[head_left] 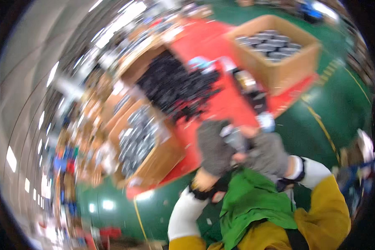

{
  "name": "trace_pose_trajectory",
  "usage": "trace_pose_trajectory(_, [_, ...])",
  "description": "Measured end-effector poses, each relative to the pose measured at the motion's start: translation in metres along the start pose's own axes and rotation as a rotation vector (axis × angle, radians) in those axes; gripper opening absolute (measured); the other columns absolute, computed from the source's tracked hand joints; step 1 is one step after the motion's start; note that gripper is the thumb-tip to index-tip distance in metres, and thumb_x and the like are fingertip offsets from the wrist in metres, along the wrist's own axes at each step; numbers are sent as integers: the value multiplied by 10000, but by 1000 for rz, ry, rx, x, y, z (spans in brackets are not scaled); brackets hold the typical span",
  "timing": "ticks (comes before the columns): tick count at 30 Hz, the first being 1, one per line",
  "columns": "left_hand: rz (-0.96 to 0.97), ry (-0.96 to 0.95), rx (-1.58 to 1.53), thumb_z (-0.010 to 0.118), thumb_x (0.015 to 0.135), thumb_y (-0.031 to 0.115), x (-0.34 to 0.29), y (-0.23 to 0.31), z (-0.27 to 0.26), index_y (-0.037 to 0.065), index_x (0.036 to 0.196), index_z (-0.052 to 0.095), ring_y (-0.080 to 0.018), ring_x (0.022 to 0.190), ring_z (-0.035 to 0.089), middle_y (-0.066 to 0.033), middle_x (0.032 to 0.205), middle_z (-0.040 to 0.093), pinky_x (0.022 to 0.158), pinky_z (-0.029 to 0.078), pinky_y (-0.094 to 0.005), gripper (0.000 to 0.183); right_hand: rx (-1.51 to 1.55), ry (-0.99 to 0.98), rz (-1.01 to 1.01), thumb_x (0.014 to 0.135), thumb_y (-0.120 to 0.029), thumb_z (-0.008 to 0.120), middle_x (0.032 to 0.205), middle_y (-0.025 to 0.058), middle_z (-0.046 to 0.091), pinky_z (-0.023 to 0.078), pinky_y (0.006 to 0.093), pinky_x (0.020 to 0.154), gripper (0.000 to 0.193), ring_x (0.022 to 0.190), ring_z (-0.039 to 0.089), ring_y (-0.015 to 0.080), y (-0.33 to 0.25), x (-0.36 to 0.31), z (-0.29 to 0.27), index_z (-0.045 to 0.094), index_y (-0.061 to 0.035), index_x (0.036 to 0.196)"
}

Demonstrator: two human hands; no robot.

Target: Assembling small metal rings with plastic components and securing them with tape using a bench vise.

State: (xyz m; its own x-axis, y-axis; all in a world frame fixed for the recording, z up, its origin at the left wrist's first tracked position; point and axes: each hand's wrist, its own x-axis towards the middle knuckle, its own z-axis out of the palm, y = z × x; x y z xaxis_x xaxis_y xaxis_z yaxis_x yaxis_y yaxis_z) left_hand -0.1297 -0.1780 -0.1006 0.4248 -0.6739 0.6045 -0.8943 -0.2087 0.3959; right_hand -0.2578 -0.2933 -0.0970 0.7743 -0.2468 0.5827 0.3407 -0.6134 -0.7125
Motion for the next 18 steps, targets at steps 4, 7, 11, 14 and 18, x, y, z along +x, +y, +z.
trace_pose_trajectory(4, [158,-14,258,637,584,304,9,3,-2,93,905,618,-298,858,526,-85,861,568,780,370,-419,384,22,-38,-11,847,-364,558,892,136,592,490,362,672,444,782,614,317,11,-2,-11,484,-86,1185])
trace_pose_trajectory(7, [172,-112,356,661,639,328,18,18,-2,46,1040,568,-313,955,513,-124,987,563,836,368,-448,500,97,-30,89,770,-297,685,850,138,594,486,371,641,515,746,608,310,22,-9,-17,496,-61,1187])
trace_pose_trajectory(11, [17,-246,105,728,666,330,37,40,-8,-71,1260,389,-400,1135,419,-251,1282,401,961,325,-484,793,134,64,193,788,-291,682,963,112,625,495,322,778,436,893,630,223,49,5,-54,540,-86,1145])
trace_pose_trajectory(14, [43,-185,79,720,700,294,37,34,-31,-23,1310,374,-364,1157,433,-225,1269,428,978,339,-460,770,235,160,350,792,-329,688,985,55,620,486,301,794,419,951,581,133,65,29,-108,563,-76,1101])
trace_pose_trajectory(18, [-53,-90,101,632,836,295,8,-4,-65,-2,1242,460,-381,1143,463,-204,1284,448,934,407,-435,532,305,259,418,867,-263,591,818,45,614,507,239,500,277,647,605,102,106,79,-186,537,-56,1043])
